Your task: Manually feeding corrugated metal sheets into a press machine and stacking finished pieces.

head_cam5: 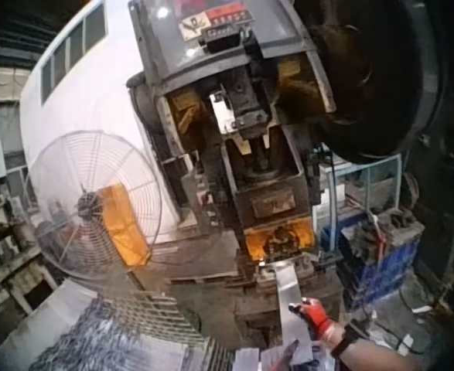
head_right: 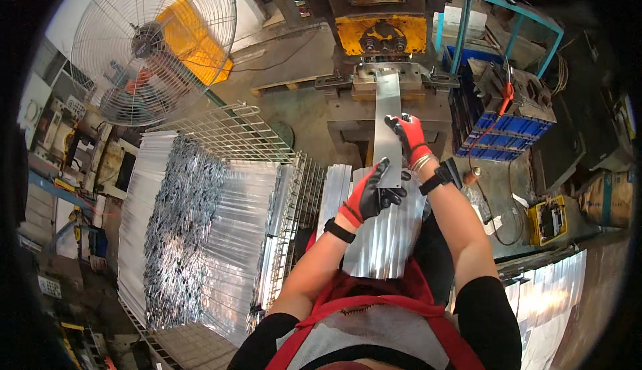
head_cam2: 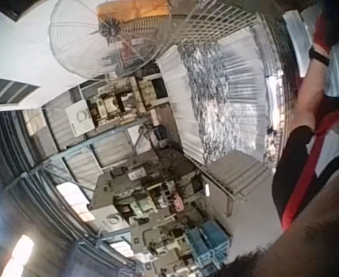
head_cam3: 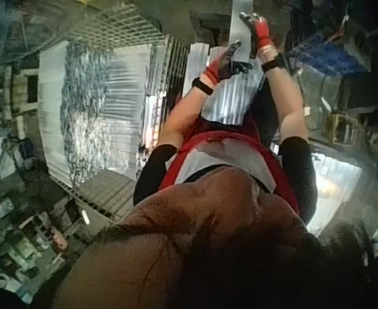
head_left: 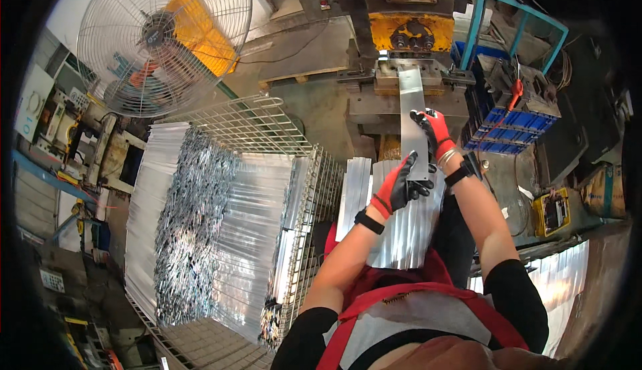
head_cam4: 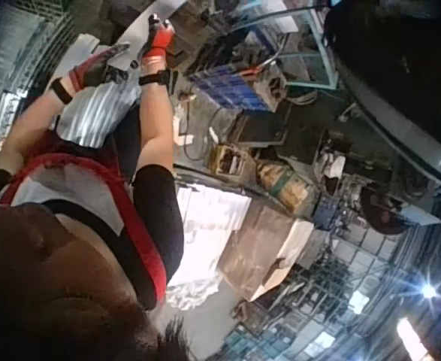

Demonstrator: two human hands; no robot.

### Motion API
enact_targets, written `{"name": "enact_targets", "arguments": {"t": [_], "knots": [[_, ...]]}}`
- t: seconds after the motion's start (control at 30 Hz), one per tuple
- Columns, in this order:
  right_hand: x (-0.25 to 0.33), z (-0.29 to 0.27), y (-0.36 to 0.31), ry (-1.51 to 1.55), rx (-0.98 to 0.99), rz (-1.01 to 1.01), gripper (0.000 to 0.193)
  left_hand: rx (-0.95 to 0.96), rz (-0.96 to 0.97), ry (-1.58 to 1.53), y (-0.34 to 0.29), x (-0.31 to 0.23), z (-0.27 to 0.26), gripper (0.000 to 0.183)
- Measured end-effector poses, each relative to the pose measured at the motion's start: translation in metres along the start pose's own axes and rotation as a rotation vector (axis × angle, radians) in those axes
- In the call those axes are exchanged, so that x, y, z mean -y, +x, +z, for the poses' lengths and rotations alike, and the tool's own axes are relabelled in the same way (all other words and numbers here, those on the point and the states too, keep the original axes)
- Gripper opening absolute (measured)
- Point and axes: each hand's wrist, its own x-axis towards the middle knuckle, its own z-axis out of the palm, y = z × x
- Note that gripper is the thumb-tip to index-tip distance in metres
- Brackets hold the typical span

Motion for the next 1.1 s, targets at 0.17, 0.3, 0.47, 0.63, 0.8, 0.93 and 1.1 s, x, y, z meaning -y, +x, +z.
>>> {"name": "enact_targets", "arguments": {"t": [0.17,0.3,0.47,0.63,0.8,0.93,1.1], "knots": [[-0.005,-0.004,0.005,0.058,-0.008,0.044,0.014,-0.207,0.136,0.111,0.004,-0.001,0.017,0.038],[-0.018,-0.014,0.015,-0.007,-0.009,-0.023,0.013,-0.298,0.14,0.168,0.008,0.0,0.019,0.037],[-0.016,-0.014,0.015,-0.082,0.03,0.012,0.008,-0.261,0.088,0.149,0.002,-0.006,0.023,0.037],[-0.024,-0.025,0.023,-0.056,0.021,0.04,0.009,-0.272,0.148,0.122,0.008,0.0,0.023,0.037],[-0.03,-0.031,0.025,-0.157,0.021,-0.002,0.012,-0.288,0.121,0.146,0.009,0.002,0.02,0.038],[-0.022,-0.013,0.013,-0.163,0.05,-0.095,0.013,-0.384,0.119,0.198,0.006,0.001,0.014,0.04],[-0.023,-0.022,0.024,-0.006,0.06,-0.083,0.011,-0.143,0.209,0.085,0.006,0.002,0.011,0.035]]}}
